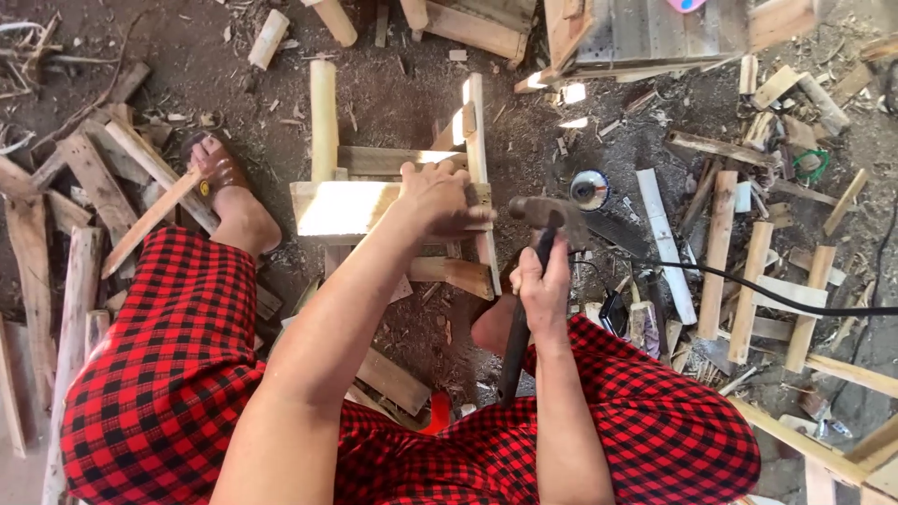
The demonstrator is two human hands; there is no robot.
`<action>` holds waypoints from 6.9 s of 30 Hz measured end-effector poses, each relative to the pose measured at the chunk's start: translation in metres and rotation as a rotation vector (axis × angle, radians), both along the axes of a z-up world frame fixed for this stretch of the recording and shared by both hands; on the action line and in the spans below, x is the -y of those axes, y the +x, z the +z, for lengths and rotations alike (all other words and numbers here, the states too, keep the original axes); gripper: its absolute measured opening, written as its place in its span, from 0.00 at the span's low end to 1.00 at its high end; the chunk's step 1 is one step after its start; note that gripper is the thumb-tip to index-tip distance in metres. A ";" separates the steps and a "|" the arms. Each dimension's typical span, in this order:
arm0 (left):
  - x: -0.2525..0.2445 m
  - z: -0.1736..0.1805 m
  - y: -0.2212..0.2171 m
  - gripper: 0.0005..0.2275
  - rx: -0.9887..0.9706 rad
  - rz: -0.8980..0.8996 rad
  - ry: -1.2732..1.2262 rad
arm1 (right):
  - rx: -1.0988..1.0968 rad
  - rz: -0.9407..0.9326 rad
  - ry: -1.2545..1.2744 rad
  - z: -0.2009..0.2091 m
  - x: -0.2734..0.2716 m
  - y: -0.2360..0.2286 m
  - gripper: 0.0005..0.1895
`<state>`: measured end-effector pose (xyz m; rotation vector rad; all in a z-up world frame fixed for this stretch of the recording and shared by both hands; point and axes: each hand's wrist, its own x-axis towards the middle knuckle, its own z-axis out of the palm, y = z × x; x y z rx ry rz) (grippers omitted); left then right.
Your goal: The person sits on a low stool and assembles a small wooden stool frame, hammering nails into the joints while holding the frame steady. They reposition the frame, hammer nails on different sides, and pick up nails and wood pieces from the scrap-covered ground.
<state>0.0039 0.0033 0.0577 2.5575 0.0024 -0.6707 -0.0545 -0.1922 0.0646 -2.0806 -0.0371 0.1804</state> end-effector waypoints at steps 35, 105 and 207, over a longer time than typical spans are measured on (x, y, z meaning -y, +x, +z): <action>0.018 -0.084 0.000 0.36 0.225 -0.038 0.133 | -0.001 0.094 -0.248 -0.039 -0.013 0.019 0.33; 0.014 -0.090 0.002 0.34 0.095 -0.019 0.118 | 0.087 0.329 -0.485 0.025 -0.042 0.023 0.17; 0.010 -0.087 0.005 0.31 0.065 -0.030 0.067 | 0.262 0.246 -0.484 0.036 -0.023 0.019 0.19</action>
